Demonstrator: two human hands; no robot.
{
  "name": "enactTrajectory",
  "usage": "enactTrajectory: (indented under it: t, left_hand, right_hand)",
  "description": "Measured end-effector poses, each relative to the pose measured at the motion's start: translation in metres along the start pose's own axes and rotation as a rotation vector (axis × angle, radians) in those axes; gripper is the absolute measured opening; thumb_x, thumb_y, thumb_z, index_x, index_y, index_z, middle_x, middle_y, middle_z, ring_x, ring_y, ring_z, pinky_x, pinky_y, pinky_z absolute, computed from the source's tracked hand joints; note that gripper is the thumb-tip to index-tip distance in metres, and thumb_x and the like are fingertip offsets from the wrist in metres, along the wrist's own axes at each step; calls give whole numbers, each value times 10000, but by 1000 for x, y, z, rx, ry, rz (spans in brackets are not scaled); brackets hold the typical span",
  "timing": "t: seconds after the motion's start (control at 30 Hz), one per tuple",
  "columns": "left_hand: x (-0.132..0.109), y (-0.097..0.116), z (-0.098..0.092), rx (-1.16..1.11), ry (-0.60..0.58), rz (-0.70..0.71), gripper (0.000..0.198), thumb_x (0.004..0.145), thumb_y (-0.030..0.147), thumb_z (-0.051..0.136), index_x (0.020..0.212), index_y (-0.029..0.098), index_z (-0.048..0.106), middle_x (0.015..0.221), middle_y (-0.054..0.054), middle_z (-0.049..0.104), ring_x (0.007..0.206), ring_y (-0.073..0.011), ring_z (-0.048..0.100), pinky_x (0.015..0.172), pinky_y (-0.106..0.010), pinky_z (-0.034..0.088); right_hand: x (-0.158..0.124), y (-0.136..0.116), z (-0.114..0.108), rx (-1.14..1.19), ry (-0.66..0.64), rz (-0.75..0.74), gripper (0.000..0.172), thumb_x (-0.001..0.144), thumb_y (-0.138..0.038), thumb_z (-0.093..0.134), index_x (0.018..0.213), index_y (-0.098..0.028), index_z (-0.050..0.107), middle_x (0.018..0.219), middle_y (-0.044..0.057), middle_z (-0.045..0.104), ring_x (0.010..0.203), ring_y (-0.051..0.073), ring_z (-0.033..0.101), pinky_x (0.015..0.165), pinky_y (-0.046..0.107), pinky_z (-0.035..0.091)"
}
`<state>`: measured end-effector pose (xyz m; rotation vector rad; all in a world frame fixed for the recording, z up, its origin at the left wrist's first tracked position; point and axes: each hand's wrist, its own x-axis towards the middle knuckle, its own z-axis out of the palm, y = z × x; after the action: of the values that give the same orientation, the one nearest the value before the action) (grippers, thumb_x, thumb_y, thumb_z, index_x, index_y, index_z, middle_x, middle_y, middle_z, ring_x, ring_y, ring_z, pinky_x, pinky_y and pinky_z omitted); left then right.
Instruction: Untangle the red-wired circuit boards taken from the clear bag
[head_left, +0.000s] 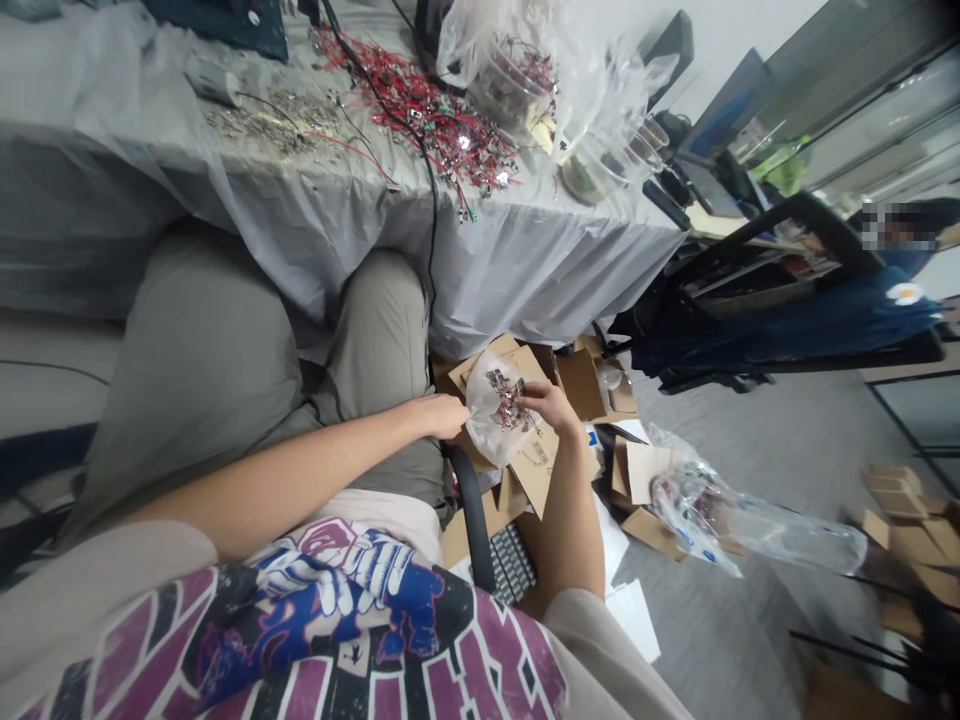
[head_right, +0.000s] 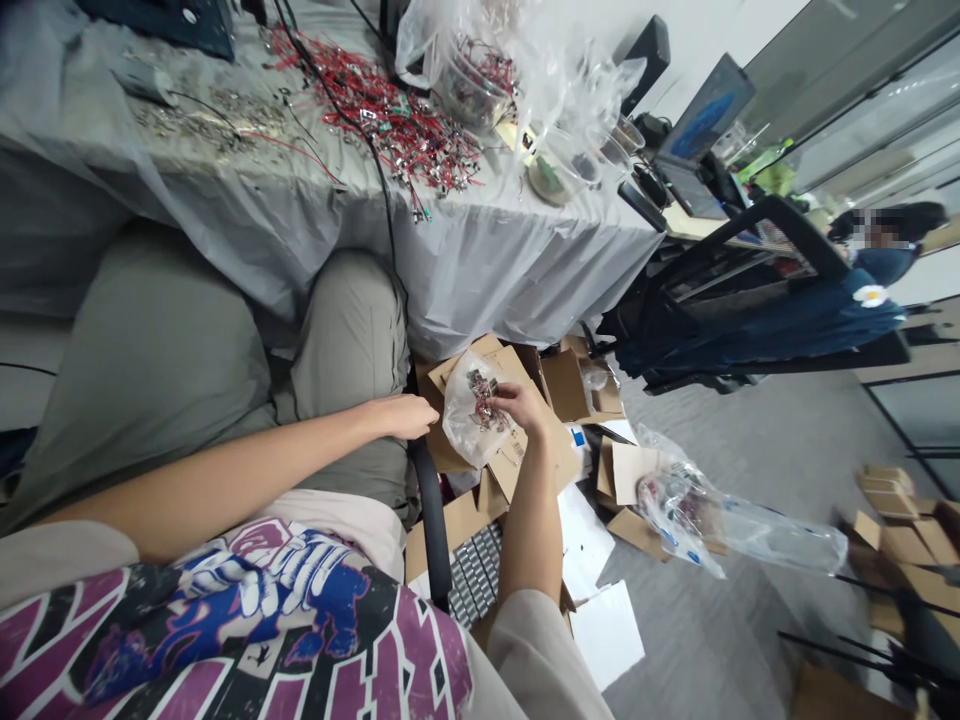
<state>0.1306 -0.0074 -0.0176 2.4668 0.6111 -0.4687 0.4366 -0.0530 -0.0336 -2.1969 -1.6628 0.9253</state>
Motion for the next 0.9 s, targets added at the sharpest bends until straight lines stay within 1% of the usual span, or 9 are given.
enactTrajectory:
  t: [0.17, 0.4, 0.5, 0.57, 0.67, 0.8, 0.9]
  left_hand:
    - [-1, -1, 0, -1, -2, -2, 314, 1045, 410, 676, 1226, 156, 716, 1240, -104, 744, 1116, -234, 729, 1009, -474, 625]
    - [1, -1, 1, -9, 6, -4, 298, 1040, 397, 686, 1202, 149, 718, 1216, -99, 746, 1098, -230, 731, 990, -464, 632]
    - [1, -1, 1, -8, 10, 3, 294, 1040, 394, 687, 1201, 149, 719, 1216, -98, 746, 1096, -228, 732, 988, -462, 633]
    - [2, -1, 1, -4, 12, 3, 297, 1040, 396, 686, 1204, 150, 719, 1218, -99, 747, 1096, -228, 733, 987, -461, 634]
    - [2, -1, 2, 0, 11, 5, 297, 1042, 398, 683, 1203, 151, 720, 1218, -99, 748, 1094, -227, 733, 987, -459, 634]
    - [3, -2, 4, 0, 15, 7, 298, 1042, 400, 684, 1207, 154, 720, 1219, -99, 748, 1094, -227, 733, 989, -459, 633]
    - [3, -2, 5, 3, 17, 13, 302, 1040, 397, 686, 1212, 151, 717, 1222, -101, 746, 1100, -230, 732, 993, -463, 632]
  right_hand:
    - [-6, -5, -5, 0, 40, 22, 355, 1023, -500, 715, 1012, -145, 718, 934, 16, 720, 812, 171, 695, 772, 336, 606]
    - [-17, -12, -24, 18, 116, 39, 385, 988, -527, 741, 1025, -144, 733, 971, 30, 732, 833, 179, 687, 773, 335, 586]
    - [-18, -16, -29, 28, 133, 39, 372, 958, -513, 779, 996, -145, 740, 913, 16, 726, 823, 181, 687, 797, 350, 586]
    - [-19, -19, -30, 46, 117, 32, 364, 947, -503, 797, 984, -144, 746, 890, 8, 729, 819, 185, 696, 805, 355, 592]
    - [-20, -23, -28, 76, 142, 39, 344, 989, -486, 756, 1040, -146, 745, 947, 19, 749, 840, 184, 710, 808, 352, 600]
    - [-26, -27, -28, 89, 168, 75, 322, 968, -462, 786, 1005, -144, 747, 869, 4, 730, 769, 169, 690, 767, 338, 593]
    - [-31, -30, -28, 122, 219, 59, 346, 952, -455, 797, 1105, -147, 752, 941, 22, 757, 821, 180, 705, 796, 346, 589]
